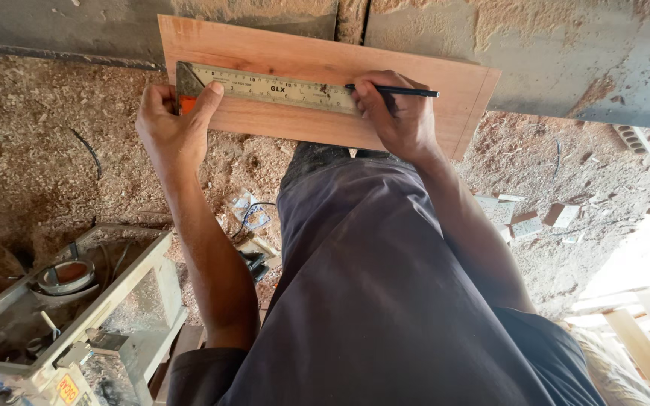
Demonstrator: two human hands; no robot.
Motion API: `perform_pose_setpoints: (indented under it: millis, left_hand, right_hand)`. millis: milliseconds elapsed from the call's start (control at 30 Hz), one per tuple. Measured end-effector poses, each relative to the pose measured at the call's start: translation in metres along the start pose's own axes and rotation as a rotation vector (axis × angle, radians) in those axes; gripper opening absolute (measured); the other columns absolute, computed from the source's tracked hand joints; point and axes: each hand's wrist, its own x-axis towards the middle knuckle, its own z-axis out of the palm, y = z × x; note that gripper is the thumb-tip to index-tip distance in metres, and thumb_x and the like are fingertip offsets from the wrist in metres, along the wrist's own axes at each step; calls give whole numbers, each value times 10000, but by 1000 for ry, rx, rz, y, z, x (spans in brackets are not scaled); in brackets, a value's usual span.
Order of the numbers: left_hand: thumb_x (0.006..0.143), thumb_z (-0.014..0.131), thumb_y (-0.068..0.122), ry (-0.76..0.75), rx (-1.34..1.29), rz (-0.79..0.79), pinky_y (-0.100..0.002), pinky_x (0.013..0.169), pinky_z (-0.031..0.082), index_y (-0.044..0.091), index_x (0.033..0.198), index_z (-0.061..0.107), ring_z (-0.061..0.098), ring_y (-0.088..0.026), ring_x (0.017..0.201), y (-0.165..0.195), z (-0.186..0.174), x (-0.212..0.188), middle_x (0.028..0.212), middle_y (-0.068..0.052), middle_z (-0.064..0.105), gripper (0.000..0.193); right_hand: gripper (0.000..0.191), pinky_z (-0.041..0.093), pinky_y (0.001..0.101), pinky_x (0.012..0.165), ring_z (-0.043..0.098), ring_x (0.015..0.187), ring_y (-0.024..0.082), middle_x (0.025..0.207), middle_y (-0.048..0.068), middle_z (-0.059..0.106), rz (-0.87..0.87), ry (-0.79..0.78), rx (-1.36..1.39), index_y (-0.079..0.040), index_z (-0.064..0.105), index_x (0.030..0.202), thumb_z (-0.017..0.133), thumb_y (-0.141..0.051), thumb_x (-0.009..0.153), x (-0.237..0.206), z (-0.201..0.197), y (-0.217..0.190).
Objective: The person marks measurement lines on wooden boards using a try square and a pencil. They reposition the boards on the workbench, align the square against the edges, and draw straight guide lines across multiple boards and faces.
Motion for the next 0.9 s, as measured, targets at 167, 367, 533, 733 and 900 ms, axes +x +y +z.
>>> perform_pose_setpoints:
  millis: [167, 367, 533, 733, 900]
  left_hand:
    - [824, 984, 445, 6, -13, 59, -291, 544, 533, 137, 856, 595, 555, -67, 638, -1, 1, -3, 790, 21, 640, 498]
    - [808, 990, 448, 19, -24, 42, -282, 537, 533, 139, 842, 595, 559, -60, 620, 0, 2, -4, 759, 29, 642, 503]
    - [822, 991, 444, 24, -16, 55, -282, 542, 530, 134, 850, 592, 556, -59, 628, 3, 1, -4, 757, 19, 635, 506]
    - [809, 988, 432, 11, -9, 11, -291, 530, 536, 138, 848, 599, 559, -61, 615, 6, 2, -4, 758, 21, 644, 489]
    - [827, 991, 405, 30, -34, 83, -298, 549, 537, 125, 860, 604, 576, -67, 647, 4, 2, -5, 795, 12, 660, 479]
  right_hand:
    - [140, 600, 269, 725, 712, 847, 126, 969, 113, 739, 16, -25, 83, 49, 688, 1172, 619, -62, 1121, 1, -2, -6]
    - [148, 594, 269, 730, 701, 835, 122, 948, 101, 737, 35, -25, 38, 44, 694, 1190, 625, -65, 1118, 3, -1, -10]
    - [143, 597, 274, 739, 706, 836, 126, 951, 101, 741, 10, -19, 17, 43, 694, 1187, 634, -68, 1120, 4, -1, -9]
    - [143, 603, 270, 735, 711, 834, 123, 959, 102, 743, 8, 1, 19, 44, 689, 1182, 636, -71, 1116, 1, 1, -5]
    - [153, 598, 267, 743, 698, 841, 121, 972, 108, 738, 48, -28, 44, 54, 676, 1183, 627, -75, 1117, 0, 1, 1]
